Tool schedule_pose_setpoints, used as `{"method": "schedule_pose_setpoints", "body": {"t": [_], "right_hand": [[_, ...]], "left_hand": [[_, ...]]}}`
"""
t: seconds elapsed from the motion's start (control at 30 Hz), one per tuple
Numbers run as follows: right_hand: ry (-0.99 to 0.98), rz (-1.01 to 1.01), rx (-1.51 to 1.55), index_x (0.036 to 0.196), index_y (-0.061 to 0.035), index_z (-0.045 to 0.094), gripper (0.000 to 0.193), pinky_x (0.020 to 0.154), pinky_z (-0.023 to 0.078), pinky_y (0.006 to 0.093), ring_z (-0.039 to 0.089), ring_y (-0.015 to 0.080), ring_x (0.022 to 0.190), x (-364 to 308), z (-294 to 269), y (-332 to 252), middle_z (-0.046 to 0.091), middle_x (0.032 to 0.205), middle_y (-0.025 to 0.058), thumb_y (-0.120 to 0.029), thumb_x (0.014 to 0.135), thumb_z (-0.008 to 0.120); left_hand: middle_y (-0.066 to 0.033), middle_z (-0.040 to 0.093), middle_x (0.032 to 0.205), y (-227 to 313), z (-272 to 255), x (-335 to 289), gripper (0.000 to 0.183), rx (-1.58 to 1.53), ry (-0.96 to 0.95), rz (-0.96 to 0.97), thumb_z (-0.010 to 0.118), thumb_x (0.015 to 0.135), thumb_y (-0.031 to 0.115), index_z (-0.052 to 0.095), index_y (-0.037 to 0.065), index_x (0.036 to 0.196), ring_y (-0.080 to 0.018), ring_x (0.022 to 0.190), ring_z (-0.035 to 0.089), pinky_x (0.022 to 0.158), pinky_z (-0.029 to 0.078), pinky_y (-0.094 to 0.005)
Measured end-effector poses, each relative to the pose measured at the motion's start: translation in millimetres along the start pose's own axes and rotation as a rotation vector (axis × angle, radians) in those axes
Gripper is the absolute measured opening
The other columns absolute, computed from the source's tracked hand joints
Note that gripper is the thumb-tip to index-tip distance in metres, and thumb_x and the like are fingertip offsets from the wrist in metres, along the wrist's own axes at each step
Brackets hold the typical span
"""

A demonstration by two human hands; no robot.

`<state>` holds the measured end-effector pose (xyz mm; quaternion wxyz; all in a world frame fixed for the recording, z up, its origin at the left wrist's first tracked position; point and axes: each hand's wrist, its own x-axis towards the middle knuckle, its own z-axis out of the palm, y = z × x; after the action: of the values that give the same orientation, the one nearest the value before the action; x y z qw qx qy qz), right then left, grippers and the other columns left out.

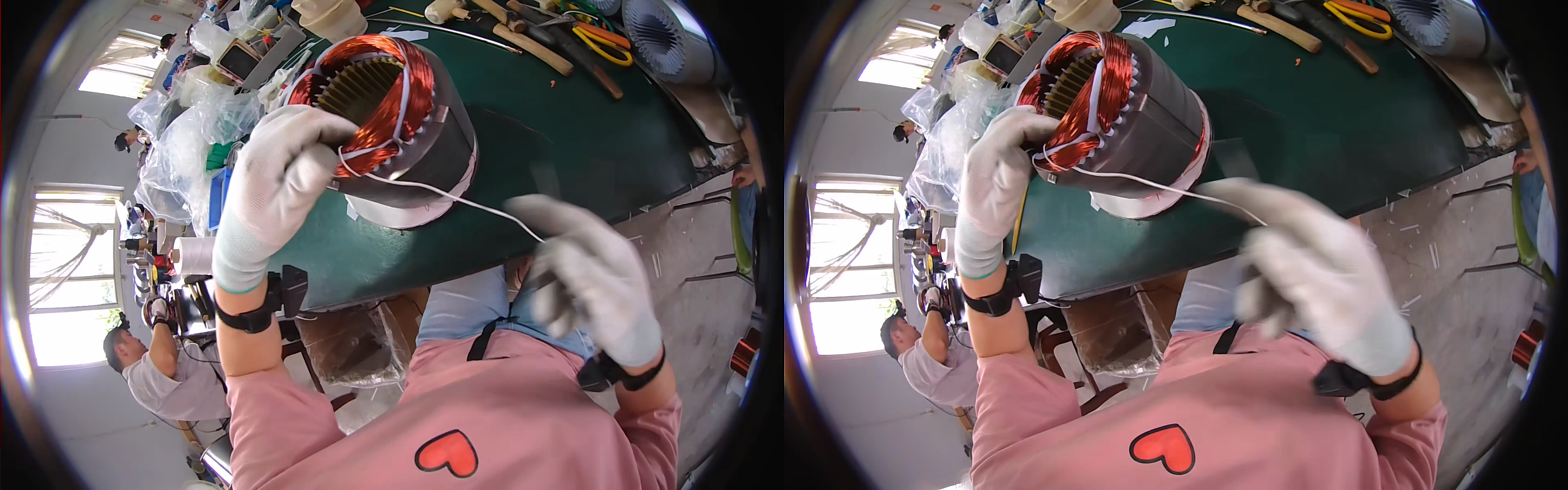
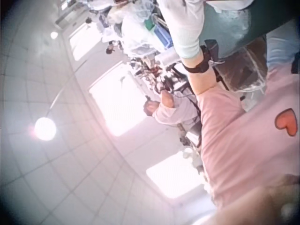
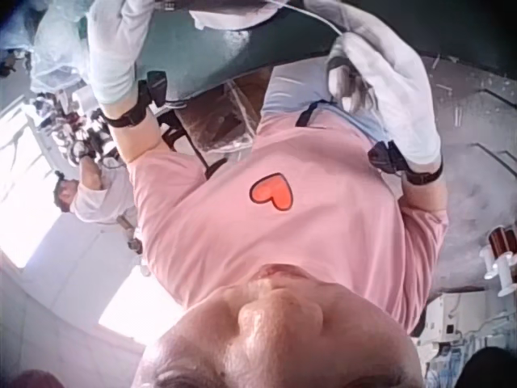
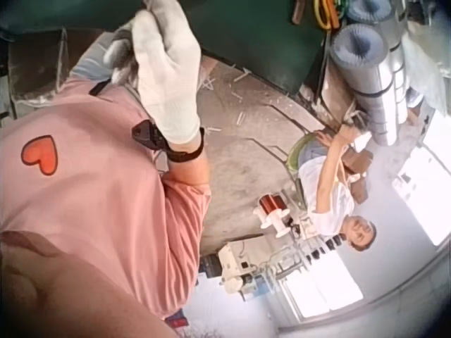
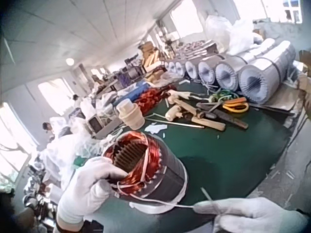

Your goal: Finishing the assembly of an electric motor stator by inserting insulation wedges, seating them with a mallet, and tying components with thread.

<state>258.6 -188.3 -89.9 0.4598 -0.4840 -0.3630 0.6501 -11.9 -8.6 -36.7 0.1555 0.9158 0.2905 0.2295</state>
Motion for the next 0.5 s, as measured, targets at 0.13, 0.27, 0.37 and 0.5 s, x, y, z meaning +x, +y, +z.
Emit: {"method": "schedule_pose_setpoints", "body": {"t": [0.13,0.27,0.37,0.5], "right_hand": [[-0.305,0.122,0.299,0.136,0.0058,0.053,0.046,0.045,0.042,0.0177,0.055,0.0048,0.051,52.1,38.7,-10.9,0.062,0.071,0.002,-0.027,0.105,0.049],[-0.217,0.136,0.164,0.12,0.0033,0.062,0.038,0.045,0.042,0.0188,0.054,0.0064,0.049,73.2,56.6,-21.1,0.063,0.068,0.0028,-0.029,0.105,0.051],[0.033,-0.499,-0.708,0.107,-0.0025,0.068,0.031,0.05,0.044,0.0236,0.059,0.008,0.056,89.0,53.9,3.6,0.063,0.068,0.0018,-0.027,0.106,0.05],[-0.34,-0.112,0.401,0.127,0.0008,0.059,0.035,0.05,0.042,0.0192,0.058,0.0085,0.061,64.5,30.1,0.3,0.065,0.103,0.0131,-0.024,0.103,0.057]], "left_hand": [[-0.0077,0.068,0.099,21.8,-14.9,24.1,0.031,-0.01,-0.183,-0.286,0.05,0.103,0.024,0.069,0.0,0.109,-0.0163,0.092,0.064,0.087,0.049,-0.0301],[-0.0119,0.07,0.102,22.6,-24.7,45.7,0.025,0.172,-0.252,-0.08,0.057,0.093,0.015,0.069,-0.001,0.109,-0.0189,0.092,0.067,0.088,0.051,-0.0286],[-0.0141,0.067,0.098,-12.7,-24.5,63.1,0.017,0.226,-0.339,0.27,0.063,0.089,0.008,0.069,-0.001,0.103,-0.0282,0.096,0.066,0.088,0.051,-0.0341],[-0.0139,0.065,0.1,-2.6,-64.5,52.9,0.017,0.598,0.147,0.294,0.066,0.084,0.006,0.07,-0.001,0.099,-0.0303,0.098,0.064,0.089,0.051,-0.0391]]}}
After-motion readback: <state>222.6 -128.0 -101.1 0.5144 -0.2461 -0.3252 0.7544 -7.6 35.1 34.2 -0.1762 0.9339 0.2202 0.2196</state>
